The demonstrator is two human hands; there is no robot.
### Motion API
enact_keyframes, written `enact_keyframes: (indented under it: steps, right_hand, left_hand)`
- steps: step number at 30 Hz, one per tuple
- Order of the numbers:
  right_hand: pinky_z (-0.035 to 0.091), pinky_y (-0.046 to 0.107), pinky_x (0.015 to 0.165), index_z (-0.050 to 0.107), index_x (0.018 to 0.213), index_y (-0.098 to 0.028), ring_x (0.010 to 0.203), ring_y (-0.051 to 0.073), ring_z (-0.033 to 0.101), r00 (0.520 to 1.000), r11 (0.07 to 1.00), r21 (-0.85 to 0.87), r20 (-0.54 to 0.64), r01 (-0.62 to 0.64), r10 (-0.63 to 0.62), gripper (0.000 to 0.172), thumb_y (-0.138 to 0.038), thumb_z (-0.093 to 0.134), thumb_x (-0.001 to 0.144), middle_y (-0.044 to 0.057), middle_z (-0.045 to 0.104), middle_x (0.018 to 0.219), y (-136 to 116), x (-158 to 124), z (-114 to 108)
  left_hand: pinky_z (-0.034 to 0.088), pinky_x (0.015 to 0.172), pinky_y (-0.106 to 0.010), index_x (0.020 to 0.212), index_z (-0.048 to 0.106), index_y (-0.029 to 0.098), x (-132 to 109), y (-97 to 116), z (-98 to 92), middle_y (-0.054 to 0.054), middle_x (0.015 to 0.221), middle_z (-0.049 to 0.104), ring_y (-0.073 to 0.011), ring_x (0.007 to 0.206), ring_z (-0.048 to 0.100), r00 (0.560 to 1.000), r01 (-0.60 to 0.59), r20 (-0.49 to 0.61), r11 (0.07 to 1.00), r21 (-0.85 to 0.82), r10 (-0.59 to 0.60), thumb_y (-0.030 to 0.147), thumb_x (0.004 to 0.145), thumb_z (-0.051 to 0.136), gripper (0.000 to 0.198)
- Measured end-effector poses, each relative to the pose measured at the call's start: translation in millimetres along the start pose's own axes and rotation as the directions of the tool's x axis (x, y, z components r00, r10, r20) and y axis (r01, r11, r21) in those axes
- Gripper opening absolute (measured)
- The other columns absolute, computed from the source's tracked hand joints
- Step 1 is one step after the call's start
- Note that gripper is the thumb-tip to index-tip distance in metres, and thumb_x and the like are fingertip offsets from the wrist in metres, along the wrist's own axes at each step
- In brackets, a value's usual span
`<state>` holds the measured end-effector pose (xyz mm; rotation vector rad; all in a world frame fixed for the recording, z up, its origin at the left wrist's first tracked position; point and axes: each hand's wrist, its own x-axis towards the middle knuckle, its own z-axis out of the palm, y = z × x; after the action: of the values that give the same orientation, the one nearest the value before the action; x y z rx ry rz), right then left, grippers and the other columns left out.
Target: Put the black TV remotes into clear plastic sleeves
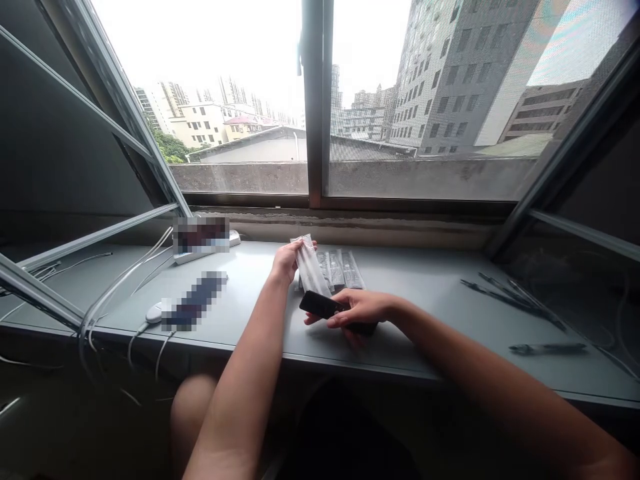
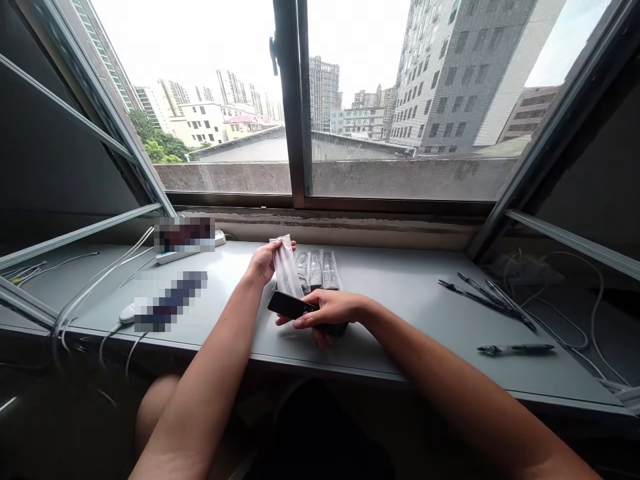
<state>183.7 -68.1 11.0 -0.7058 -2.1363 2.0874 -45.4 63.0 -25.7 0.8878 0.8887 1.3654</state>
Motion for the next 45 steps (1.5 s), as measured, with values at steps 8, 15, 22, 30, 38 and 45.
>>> enact_keyframes:
  steps: [8, 15, 22, 30, 38, 45]
  right_hand:
    - [0.052, 0.020, 0.048, 0.071, 0.141, -0.017, 0.055, 0.011, 0.068, 0.981, 0.996, 0.038, -0.178, 0.082, -0.074, 0.059, -0.051, 0.079, 0.094, 0.009, 0.080, 0.101, -1, -1, 2]
    - [0.054, 0.022, 0.047, 0.063, 0.150, -0.018, 0.057, 0.015, 0.070, 0.941, 0.985, 0.073, -0.314, 0.157, -0.126, 0.066, -0.050, 0.078, 0.095, 0.009, 0.081, 0.096, -1, 1, 0]
    - [0.051, 0.024, 0.040, 0.064, 0.140, -0.017, 0.052, 0.015, 0.066, 0.904, 0.913, 0.318, -0.414, 0.256, -0.109, 0.051, -0.051, 0.066, 0.103, 0.009, 0.078, 0.096, 11, 9, -9]
    - [0.043, 0.025, 0.040, 0.062, 0.136, -0.010, 0.047, 0.014, 0.050, 0.892, 0.669, 0.621, -0.428, 0.408, -0.147, 0.057, -0.051, 0.033, 0.109, 0.006, 0.066, 0.079, 10, 9, -15]
    - [0.040, 0.021, 0.039, 0.060, 0.135, -0.011, 0.048, 0.013, 0.039, 0.837, 0.384, 0.751, -0.531, 0.537, -0.134, 0.045, -0.031, 0.044, 0.099, 0.000, 0.052, 0.072, 13, 8, -21]
    - [0.058, 0.021, 0.053, 0.061, 0.129, -0.015, 0.065, 0.014, 0.063, 0.757, 0.353, 0.709, -0.654, 0.611, 0.004, 0.026, -0.027, 0.053, 0.107, 0.003, 0.065, 0.082, 8, 11, -25]
  left_hand:
    - [0.063, 0.074, -0.033, 0.108, 0.076, 0.010, -17, 9, 8.1, -0.020, 0.114, 0.080, -0.0289, 0.098, 0.079, 0.990, 0.090, 0.104, 0.992, 0.087, -0.099, 0.032, 0.089, 0.074, 0.028]
    - [0.054, 0.060, -0.021, 0.100, 0.072, 0.015, -17, 13, 0.4, -0.006, 0.088, 0.074, -0.0119, 0.064, 0.065, 0.976, 0.119, 0.155, 0.970, 0.214, -0.153, 0.010, 0.073, 0.079, 0.028]
    - [0.048, 0.106, -0.045, 0.130, 0.067, 0.023, -5, 17, -33.0, -0.018, 0.123, 0.075, -0.0392, 0.130, 0.065, 0.917, 0.033, -0.325, 0.769, 0.639, 0.231, 0.018, 0.076, 0.079, 0.056]
    - [0.036, 0.114, -0.061, 0.146, 0.060, 0.020, -12, 12, -29.0, -0.026, 0.161, 0.045, -0.0502, 0.145, 0.043, 0.908, 0.167, -0.190, 0.095, 0.981, 0.373, 0.045, 0.092, 0.065, 0.060]
    - [0.037, 0.111, -0.059, 0.139, 0.064, 0.021, -11, 5, -34.3, -0.023, 0.161, 0.045, -0.0465, 0.140, 0.045, 0.921, 0.182, -0.171, 0.000, 0.983, 0.349, 0.027, 0.090, 0.060, 0.049]
    - [0.036, 0.109, -0.059, 0.130, 0.070, 0.018, -12, 11, -43.7, -0.026, 0.153, 0.052, -0.0482, 0.135, 0.049, 0.882, 0.328, -0.311, 0.014, 0.945, 0.353, 0.023, 0.089, 0.058, 0.042]
